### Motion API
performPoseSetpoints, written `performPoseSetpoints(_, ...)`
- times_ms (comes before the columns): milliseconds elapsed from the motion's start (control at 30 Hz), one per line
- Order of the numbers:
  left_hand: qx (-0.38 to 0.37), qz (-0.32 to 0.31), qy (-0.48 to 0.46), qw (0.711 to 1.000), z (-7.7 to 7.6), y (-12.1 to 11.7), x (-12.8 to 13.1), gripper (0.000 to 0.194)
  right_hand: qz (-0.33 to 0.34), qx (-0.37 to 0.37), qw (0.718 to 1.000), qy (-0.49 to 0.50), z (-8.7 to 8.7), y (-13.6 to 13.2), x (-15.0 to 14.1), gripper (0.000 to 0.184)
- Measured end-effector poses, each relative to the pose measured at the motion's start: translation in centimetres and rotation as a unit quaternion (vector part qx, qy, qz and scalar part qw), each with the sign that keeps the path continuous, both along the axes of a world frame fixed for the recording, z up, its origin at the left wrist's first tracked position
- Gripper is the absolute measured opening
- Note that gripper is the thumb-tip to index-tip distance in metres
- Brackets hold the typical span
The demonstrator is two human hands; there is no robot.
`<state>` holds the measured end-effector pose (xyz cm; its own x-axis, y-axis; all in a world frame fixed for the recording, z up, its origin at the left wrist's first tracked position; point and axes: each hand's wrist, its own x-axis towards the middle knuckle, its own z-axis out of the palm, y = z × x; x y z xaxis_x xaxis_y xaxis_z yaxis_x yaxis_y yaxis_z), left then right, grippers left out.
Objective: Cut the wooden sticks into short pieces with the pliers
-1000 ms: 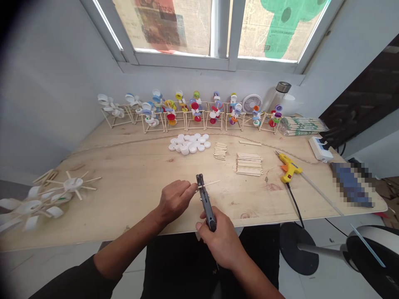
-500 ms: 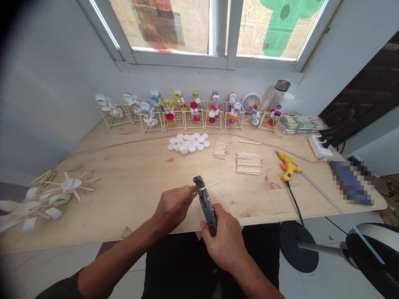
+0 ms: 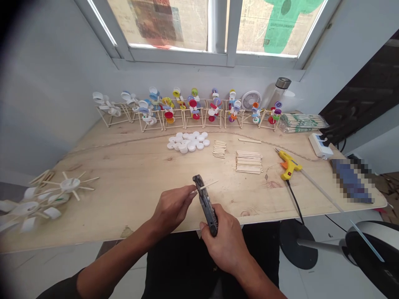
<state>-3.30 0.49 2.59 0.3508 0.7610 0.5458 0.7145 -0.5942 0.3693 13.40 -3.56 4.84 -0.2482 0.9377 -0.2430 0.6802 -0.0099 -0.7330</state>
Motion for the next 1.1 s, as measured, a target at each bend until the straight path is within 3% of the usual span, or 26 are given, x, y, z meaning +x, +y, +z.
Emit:
performPoseSetpoints(233, -0.137, -0.069, -0.109, 0.982, 1.6, -0.3, -0.2, 0.019, 0.004, 0.115, 0.991, -0.066, -0.7, 0.1, 0.3, 0.017)
performPoseSetpoints(400, -0.262, -0.114, -0.184, 0.941, 2.6, -0.3, -0.5, 0.022, 0.02, 0.141, 0.988, -0.067, -0.7, 0.0, 0.7, 0.022)
performPoseSetpoints(500, -0.357, -0.148, -0.238, 0.891, 2.8, -0.3, -0.8, 0.024, 0.031, 0.146, 0.987, -0.062, -0.6, 0.0, 0.9, 0.024)
performPoseSetpoints(667, -0.498, -0.207, -0.344, 0.769, 2.3, -0.2, -1.1, 0.03, 0.047, 0.153, 0.986, -0.054, -0.4, 0.0, 0.9, 0.024)
performPoseSetpoints(767, -0.538, -0.218, -0.371, 0.725, 2.2, 0.0, -1.2, 0.031, 0.054, 0.156, 0.985, -0.047, -0.4, 0.0, 1.0, 0.024)
performPoseSetpoints(1100, -0.568, -0.22, -0.394, 0.688, 2.4, 0.3, -1.4, 0.03, 0.054, 0.129, 0.99, -0.034, -0.5, 0.1, 0.8, 0.021)
